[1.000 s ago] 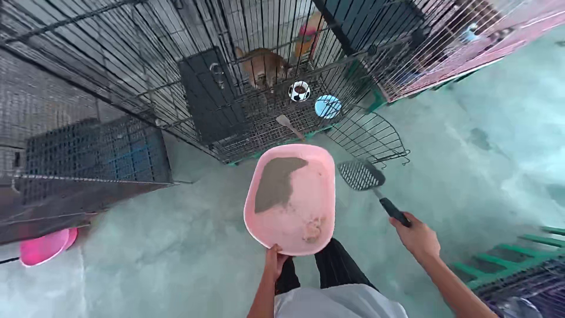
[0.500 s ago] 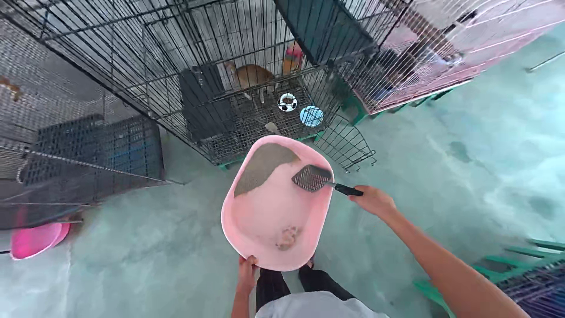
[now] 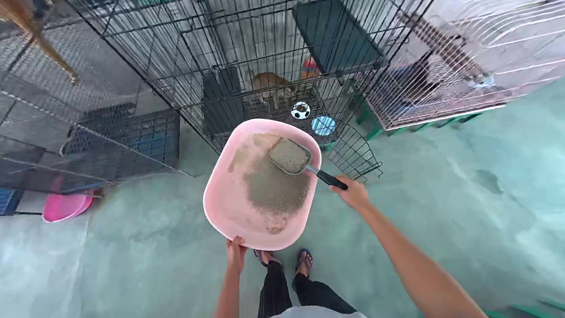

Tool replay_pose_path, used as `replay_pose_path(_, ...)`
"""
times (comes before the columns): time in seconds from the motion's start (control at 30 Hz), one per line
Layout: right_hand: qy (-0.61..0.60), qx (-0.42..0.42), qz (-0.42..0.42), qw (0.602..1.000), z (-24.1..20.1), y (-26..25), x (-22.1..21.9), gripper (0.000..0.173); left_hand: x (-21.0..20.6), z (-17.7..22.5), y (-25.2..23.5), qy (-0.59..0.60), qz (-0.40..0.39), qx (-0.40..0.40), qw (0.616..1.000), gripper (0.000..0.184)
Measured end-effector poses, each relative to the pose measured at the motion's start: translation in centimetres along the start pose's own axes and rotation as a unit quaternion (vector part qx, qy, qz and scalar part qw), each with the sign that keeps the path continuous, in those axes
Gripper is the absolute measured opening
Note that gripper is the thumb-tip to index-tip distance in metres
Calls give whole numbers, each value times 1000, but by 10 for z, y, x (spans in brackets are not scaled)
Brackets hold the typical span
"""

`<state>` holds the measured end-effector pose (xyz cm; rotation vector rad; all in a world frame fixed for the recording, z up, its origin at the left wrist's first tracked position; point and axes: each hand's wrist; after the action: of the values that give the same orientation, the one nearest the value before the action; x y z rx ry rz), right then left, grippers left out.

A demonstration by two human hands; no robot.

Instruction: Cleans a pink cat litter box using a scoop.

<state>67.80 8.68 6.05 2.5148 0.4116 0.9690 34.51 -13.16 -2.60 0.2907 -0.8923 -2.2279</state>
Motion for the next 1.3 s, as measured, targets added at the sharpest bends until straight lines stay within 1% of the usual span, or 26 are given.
replay_pose_path(0.13,-23,8,-3,1000,7,14,-29,45,-7,-19,-3,3,21,36,999,41)
replay_pose_path(0.27,41,0,-60,997,10,24,-54,45,-7,-40,-7,15,35,67,997,40)
replay_pose_path(0.4,89,-46,-85,991,16,27,-78,48,-3,-66,-1,45,51,101,993,35)
replay_pose_path(0.47,113,-57,-107,986,21,23,-90,48,0,-79,-3,59,62,112,990,32)
replay_pose_path(0.7,142,-107,-139,974,49,-6,-151,47,20,-116,-18,81,84,147,982,35)
replay_pose_path(0.87,120,-137,-138,974,70,-35,-188,49,33,-141,-39,69,77,162,981,34)
replay_pose_path(1.03,117,-144,-128,974,70,-56,-205,48,45,-156,-52,75,87,181,977,38)
replay_pose_path(1.1,119,-143,-117,976,69,-62,-207,47,54,-163,-53,73,92,190,975,37)
replay_pose_path(1.23,108,-123,-88,983,61,-74,-206,45,86,-173,-49,46,118,206,970,27)
replay_pose_path(1.3,100,-115,-72,986,58,-76,-202,45,109,-177,-39,32,121,215,969,26)
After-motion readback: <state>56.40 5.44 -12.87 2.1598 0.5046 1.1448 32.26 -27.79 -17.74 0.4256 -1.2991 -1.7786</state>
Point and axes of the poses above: each hand's wrist, its own y-axis away from the middle knuckle, its own x-axis out of the back of the hand, z = x × y, and after that the axes turned 14 degrees about -y, right-handed
